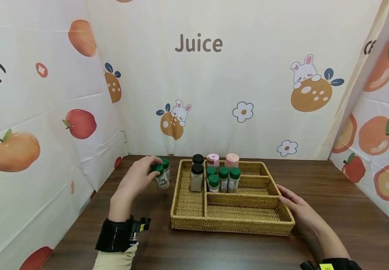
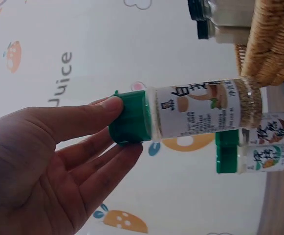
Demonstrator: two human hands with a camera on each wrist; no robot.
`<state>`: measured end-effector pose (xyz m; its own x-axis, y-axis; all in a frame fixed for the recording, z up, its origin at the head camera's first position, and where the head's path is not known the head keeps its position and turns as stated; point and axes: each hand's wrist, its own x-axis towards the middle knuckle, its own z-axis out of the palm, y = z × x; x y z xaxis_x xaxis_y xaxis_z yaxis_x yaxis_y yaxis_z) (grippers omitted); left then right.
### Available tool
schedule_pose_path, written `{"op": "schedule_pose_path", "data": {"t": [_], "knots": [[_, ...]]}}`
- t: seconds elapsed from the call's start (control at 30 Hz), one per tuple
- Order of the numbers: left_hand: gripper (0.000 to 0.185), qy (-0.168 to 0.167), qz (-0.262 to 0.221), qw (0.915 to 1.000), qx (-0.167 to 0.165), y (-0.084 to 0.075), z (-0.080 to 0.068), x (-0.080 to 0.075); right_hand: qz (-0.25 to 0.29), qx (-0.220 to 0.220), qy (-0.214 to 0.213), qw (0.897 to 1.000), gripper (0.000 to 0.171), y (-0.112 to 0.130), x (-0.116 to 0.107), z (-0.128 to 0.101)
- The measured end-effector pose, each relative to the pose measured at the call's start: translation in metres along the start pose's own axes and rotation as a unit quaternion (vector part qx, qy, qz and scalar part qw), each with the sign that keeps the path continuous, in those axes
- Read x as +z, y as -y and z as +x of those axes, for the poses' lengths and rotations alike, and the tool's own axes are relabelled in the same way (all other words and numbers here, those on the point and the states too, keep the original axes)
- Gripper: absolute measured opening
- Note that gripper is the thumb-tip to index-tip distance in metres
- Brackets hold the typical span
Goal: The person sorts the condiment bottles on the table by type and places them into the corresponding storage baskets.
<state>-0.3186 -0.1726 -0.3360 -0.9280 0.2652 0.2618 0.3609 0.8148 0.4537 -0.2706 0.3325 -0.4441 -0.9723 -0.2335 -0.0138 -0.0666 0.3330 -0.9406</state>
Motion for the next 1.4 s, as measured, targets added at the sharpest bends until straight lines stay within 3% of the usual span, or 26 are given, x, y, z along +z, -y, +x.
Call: {"op": "schedule_pose_path", "data": {"t": [0.4, 0.67, 0.83, 0.97, 1.13, 1.27, 1.4], "knots": [[0.031, -0.099, -0.004, 0.9932, 0.060, -0.026, -0.009, -0.009, -0.001, -0.007, -0.004, 1.000, 0.063, -0.001, 0.003, 0.000], [0.030, -0.120, -0.027, 0.9837, 0.131, -0.049, -0.010, 0.003, 0.020, -0.019, 0.016, 0.999, 0.064, -0.003, 0.007, 0.001], [0.031, -0.093, -0.013, 0.9818, 0.165, -0.083, 0.000, 0.017, 0.013, -0.017, 0.000, 1.000, 0.063, -0.002, 0.007, -0.001], [0.031, -0.071, -0.007, 0.9742, 0.214, -0.116, 0.015, 0.026, -0.001, -0.007, -0.012, 1.000, 0.063, 0.000, 0.005, -0.002], [0.032, -0.010, 0.009, 0.9653, 0.261, -0.158, 0.035, 0.041, -0.014, 0.002, -0.017, 1.000, 0.062, 0.000, 0.005, -0.001], [0.033, 0.060, 0.039, 0.9643, 0.255, -0.189, 0.051, 0.056, -0.015, 0.002, -0.022, 1.000, 0.063, -0.001, 0.005, 0.000], [0.034, 0.115, 0.078, 0.9621, 0.235, -0.210, 0.067, 0.075, -0.009, 0.008, -0.027, 1.000, 0.063, -0.002, 0.006, -0.001]]}}
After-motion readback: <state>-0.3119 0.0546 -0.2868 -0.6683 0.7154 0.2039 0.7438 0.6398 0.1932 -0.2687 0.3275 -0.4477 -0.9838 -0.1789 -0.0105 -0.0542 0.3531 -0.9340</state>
